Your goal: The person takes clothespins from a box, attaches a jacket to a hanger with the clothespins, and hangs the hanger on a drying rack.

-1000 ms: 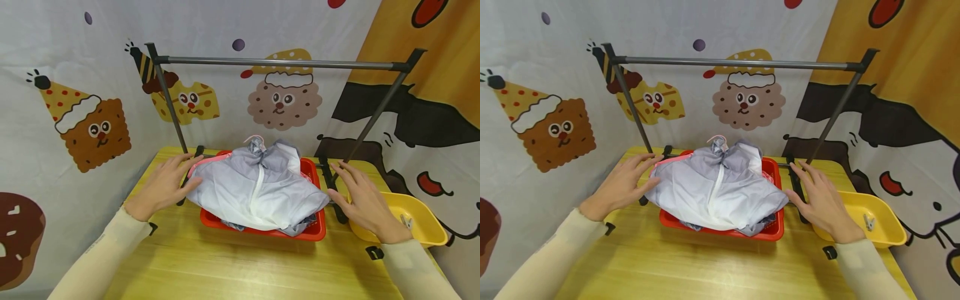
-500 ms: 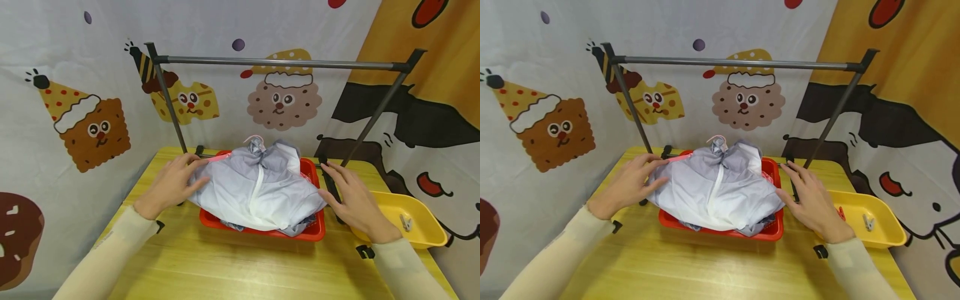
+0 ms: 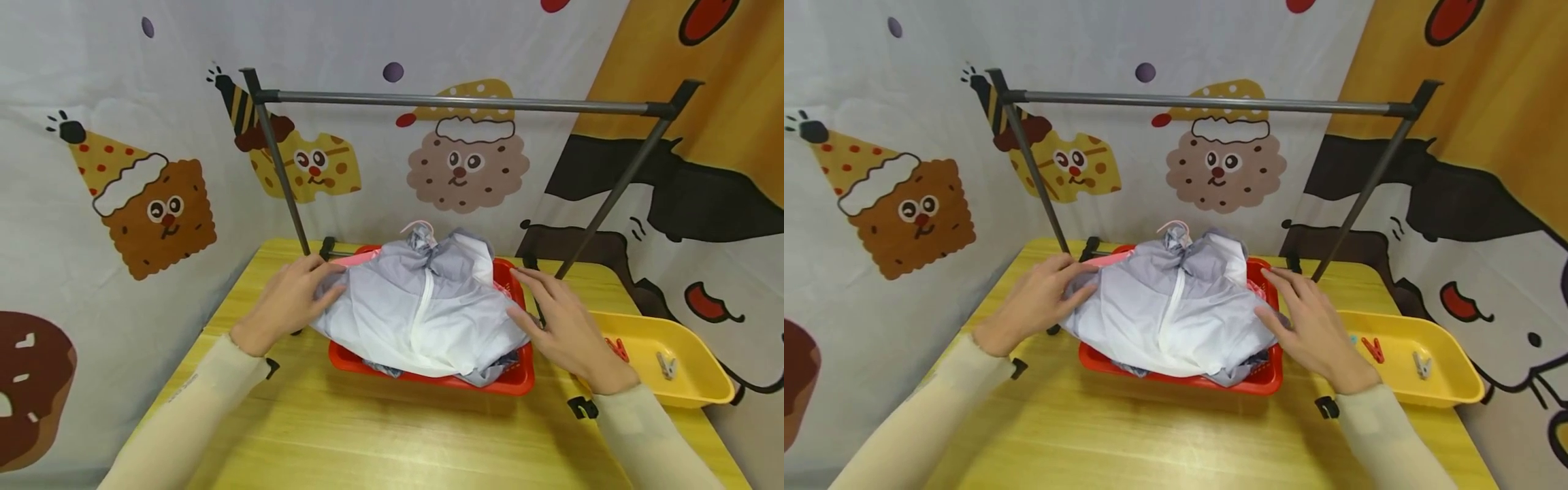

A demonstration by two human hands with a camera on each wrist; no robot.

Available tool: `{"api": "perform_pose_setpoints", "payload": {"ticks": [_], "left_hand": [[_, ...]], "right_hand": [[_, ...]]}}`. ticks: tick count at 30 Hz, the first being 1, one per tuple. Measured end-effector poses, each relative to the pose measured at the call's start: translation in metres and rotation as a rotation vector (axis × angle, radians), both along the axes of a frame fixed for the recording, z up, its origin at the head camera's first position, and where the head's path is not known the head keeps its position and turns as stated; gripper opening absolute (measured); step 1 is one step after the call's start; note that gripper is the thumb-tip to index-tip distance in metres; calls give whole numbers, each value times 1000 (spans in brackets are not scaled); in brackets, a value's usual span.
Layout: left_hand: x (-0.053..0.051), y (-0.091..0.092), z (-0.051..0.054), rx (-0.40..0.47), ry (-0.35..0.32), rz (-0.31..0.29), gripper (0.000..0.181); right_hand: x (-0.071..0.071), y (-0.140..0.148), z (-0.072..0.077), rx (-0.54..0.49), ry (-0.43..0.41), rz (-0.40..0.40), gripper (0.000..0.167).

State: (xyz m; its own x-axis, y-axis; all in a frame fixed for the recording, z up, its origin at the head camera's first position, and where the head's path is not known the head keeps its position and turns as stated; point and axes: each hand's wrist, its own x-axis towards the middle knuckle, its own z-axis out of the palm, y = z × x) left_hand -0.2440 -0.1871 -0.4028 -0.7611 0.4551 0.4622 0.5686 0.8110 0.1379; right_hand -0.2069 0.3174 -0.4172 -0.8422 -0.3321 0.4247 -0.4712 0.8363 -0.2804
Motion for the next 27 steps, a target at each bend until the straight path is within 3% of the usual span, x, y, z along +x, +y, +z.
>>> {"api": "perform_pose_setpoints", "payload": {"ticks": [16, 27], "left_hand": [[-2, 11, -3, 26, -64, -19, 21], [-2, 10, -8, 73, -28, -47, 12]], "right_hand": [[-6, -16, -2, -15, 36, 43, 61], [-7, -25, -4, -24, 64, 59, 37]]}}
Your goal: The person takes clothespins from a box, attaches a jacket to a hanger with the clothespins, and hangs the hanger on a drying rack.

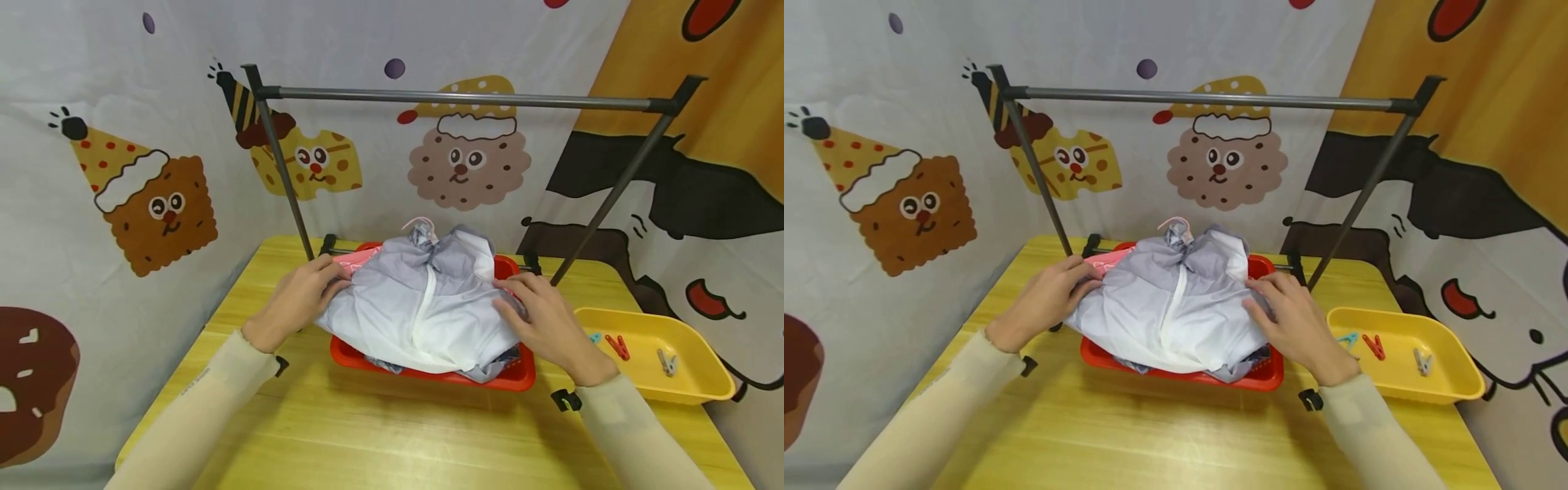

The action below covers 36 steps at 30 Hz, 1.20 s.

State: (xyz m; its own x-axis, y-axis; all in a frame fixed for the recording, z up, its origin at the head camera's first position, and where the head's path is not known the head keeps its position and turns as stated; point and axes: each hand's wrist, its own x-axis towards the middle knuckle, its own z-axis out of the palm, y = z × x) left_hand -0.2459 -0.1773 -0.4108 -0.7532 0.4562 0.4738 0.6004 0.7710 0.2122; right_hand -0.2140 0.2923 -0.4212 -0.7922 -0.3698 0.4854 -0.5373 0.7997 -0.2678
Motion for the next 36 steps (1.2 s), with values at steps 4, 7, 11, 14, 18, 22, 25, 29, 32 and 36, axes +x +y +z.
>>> {"api": "perform_pose_setpoints", "payload": {"ticks": [4, 7, 11, 14, 18, 22, 25, 29, 32, 36], "left_hand": [[0, 0, 0, 29, 36, -15, 12], [0, 1, 1, 50, 72, -25, 14], [1, 2, 1, 70, 120, -27, 14], [1, 3, 1, 82, 155, -34, 13], [2, 2, 0, 109, 214, -46, 12], [2, 2, -2, 136, 265, -51, 11], [2, 2, -2, 154, 283, -53, 11], [2, 2, 1, 173, 300, -51, 11], [2, 1, 4, 193, 304, -45, 10], [3, 1, 9, 228, 300, -44, 9]], "right_hand": [[-1, -2, 0, 5, 21, 0, 32], [-2, -2, 0, 4, 17, 1, 31], [-3, -2, -1, -5, -3, -2, 27], [-3, -2, -1, -7, -20, -6, 23], [-4, -1, -2, -13, -56, 11, 23], [-4, -2, -1, -13, -62, 32, 21], [-4, -3, 2, -30, -37, 47, 16], [-5, -4, 6, -66, 10, 60, 11], [-7, -4, 9, -89, 38, 64, 12], [-7, -4, 14, -119, 68, 75, 12]]}}
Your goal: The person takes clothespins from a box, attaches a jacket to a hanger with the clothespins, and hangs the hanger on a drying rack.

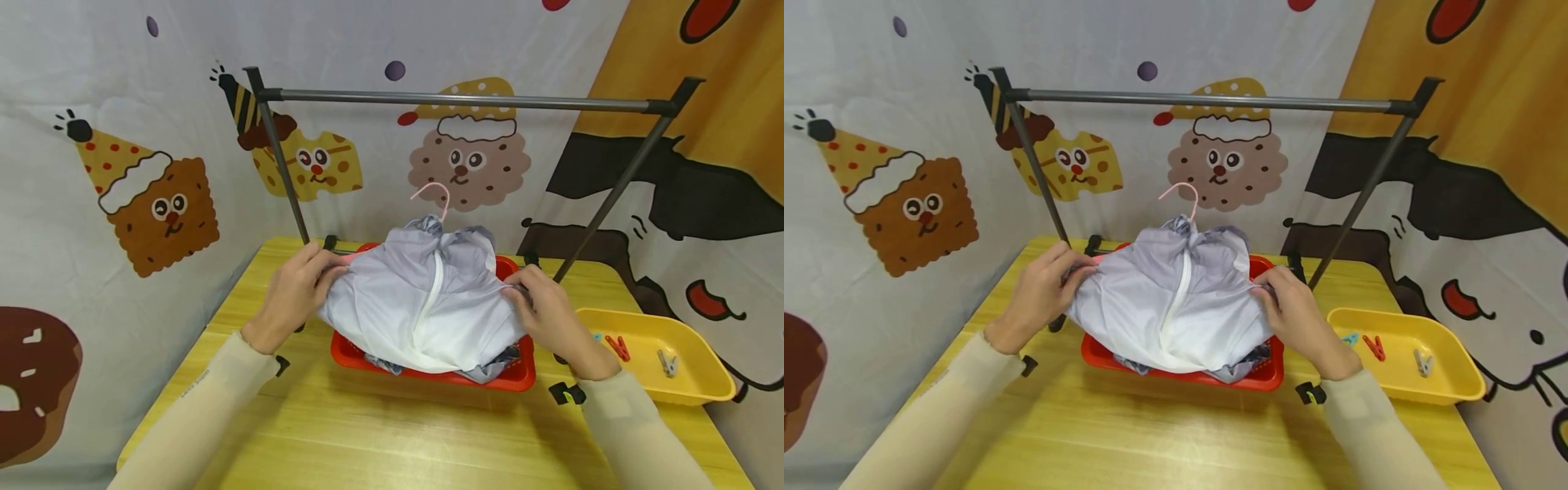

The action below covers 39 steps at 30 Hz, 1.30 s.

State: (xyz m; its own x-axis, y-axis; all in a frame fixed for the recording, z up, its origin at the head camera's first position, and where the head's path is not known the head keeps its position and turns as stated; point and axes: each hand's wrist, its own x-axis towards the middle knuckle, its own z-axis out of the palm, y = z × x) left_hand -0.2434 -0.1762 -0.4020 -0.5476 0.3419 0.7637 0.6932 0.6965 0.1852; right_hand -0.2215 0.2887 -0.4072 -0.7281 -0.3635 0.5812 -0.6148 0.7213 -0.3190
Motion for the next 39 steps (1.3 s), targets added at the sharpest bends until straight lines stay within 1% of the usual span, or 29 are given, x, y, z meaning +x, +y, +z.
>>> {"api": "perform_pose_setpoints", "payload": {"ticks": [3, 8, 11, 14, 17, 20, 24, 27, 30, 34, 37, 39], "left_hand": [[0, -1, 3, 34, 2, 1, 8], [0, -6, 8, 118, 3, 6, 5], [0, -9, 9, 152, 8, 2, 6], [-1, -11, 10, 168, 17, 6, 9], [-1, -10, 13, 165, 18, 11, 8], [0, -2, 20, 137, -1, -8, 0], [1, 14, 32, 82, -27, -59, 15], [1, 27, 38, 59, -42, -87, 18], [1, 35, 39, 80, -53, -98, 13], [1, 37, 36, 173, -48, -119, 2], [0, 36, 34, 232, -29, -136, 4], [-1, 35, 33, 250, -18, -138, 4]], "right_hand": [[0, 2, 4, -21, 32, 4, 14], [0, 5, 11, -55, 96, -2, 16], [0, 5, 15, -72, 112, -7, 15], [1, 6, 19, -79, 118, -13, 14], [1, 5, 20, -83, 123, -15, 14], [1, 6, 20, -87, 133, -14, 14], [2, 6, 20, -88, 149, -12, 14], [2, 5, 21, -91, 160, -8, 14], [2, 3, 22, -103, 170, -3, 16], [4, 1, 23, -150, 189, 8, 19], [5, 1, 23, -186, 206, 14, 20], [5, 1, 23, -203, 216, 18, 21]]}}
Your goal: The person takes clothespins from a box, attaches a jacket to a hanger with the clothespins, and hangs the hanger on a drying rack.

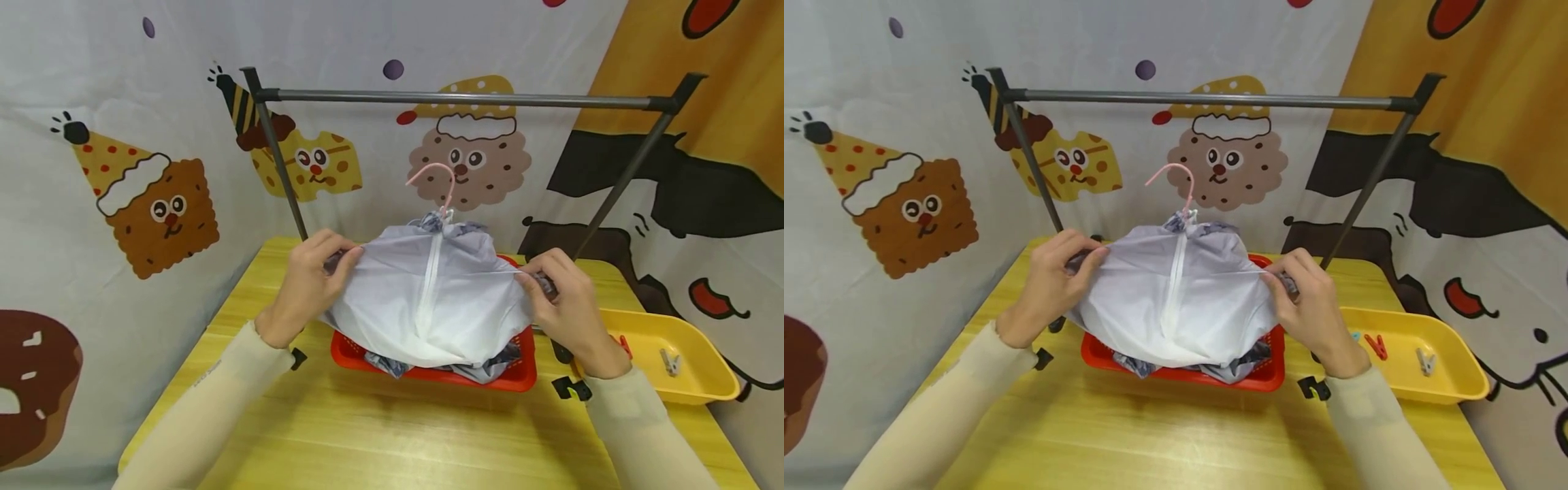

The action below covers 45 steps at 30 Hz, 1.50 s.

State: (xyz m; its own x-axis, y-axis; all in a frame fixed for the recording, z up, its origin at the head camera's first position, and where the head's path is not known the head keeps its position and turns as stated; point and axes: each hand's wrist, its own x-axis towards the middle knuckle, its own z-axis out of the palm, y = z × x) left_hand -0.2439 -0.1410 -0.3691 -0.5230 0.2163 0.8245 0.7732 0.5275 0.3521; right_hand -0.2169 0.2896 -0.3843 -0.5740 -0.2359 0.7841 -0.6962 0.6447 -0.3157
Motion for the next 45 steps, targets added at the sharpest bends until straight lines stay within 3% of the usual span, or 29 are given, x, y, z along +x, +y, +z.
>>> {"api": "perform_pose_setpoints", "payload": {"ticks": [9, 14, 21, 30, 45], "left_hand": [[3, -2, 0, -13, 22, 0, 6], [5, -3, 0, -24, -11, -14, 11], [8, -3, 3, -55, -7, -28, 5], [11, -12, 9, -127, -77, -21, 11], [13, -33, 25, -249, -74, -4, 10]], "right_hand": [[4, 2, 1, -44, -52, 34, 22], [5, 0, 4, -49, -36, 24, 25], [8, 0, 11, -56, -19, 12, 21], [15, 5, 27, -96, 4, -60, 12], [9, 10, 35, -115, 16, -113, 15]]}}
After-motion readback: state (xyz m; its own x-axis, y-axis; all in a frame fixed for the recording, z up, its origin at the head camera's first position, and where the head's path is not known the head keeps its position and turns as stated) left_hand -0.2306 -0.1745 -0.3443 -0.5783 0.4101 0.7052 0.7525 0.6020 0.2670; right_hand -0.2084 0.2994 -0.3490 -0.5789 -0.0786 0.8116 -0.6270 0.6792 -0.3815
